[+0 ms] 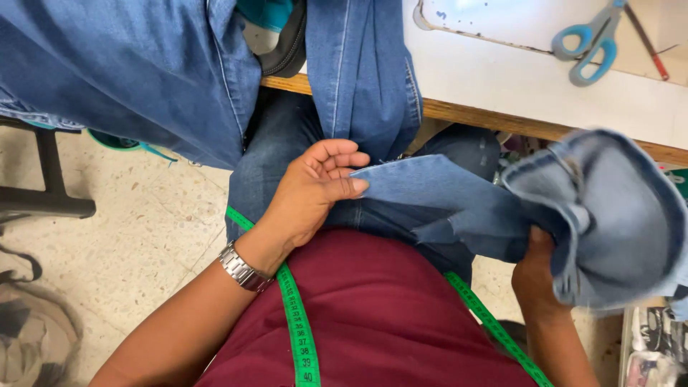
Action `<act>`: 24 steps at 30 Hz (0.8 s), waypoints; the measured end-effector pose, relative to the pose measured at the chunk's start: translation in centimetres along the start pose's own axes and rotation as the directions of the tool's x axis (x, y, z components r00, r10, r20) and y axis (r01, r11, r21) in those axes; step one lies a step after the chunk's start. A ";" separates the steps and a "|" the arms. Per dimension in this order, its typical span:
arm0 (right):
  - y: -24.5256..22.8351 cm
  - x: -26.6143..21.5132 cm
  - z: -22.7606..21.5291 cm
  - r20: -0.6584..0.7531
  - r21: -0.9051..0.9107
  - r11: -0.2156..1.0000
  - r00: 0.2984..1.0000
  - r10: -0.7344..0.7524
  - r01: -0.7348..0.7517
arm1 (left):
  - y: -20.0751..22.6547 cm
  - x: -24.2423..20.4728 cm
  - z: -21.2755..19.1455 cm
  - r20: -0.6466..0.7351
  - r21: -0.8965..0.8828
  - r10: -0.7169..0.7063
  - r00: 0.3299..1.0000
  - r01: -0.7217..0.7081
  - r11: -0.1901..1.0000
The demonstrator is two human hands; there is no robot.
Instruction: Cutting denim patches and placing them over holes in jeans for repair
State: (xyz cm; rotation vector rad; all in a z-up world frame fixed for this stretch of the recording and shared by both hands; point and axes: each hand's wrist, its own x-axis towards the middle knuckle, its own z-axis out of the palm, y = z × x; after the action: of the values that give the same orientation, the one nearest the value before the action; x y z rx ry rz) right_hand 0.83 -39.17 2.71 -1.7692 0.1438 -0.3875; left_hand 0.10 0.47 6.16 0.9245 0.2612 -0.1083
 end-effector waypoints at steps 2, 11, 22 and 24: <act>-0.5 -1.4 -0.1 0.249 -0.636 0.649 0.907 -0.340 0.418 | 1.1 -0.5 1.3 0.010 -0.115 -0.028 1.000 0.029 0.993; -1.1 -2.8 3.3 0.358 -0.575 0.638 0.858 -0.367 0.513 | 2.6 -3.1 1.6 0.150 0.184 -0.173 0.973 0.144 0.972; 0.3 -1.0 2.9 0.352 -0.676 0.246 0.598 -0.721 0.695 | 4.9 -3.9 1.4 0.106 0.025 0.072 0.992 -0.075 0.997; -0.3 -1.4 3.5 0.335 -0.606 0.372 0.650 -0.682 0.703 | 5.5 -4.1 1.8 0.088 0.094 0.113 0.990 -0.121 0.988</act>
State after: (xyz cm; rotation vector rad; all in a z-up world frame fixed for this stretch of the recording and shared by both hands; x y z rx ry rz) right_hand 0.64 -35.41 2.04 -2.5623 -0.6172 -1.0397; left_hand -2.36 2.26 12.57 1.0298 0.1254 -0.0515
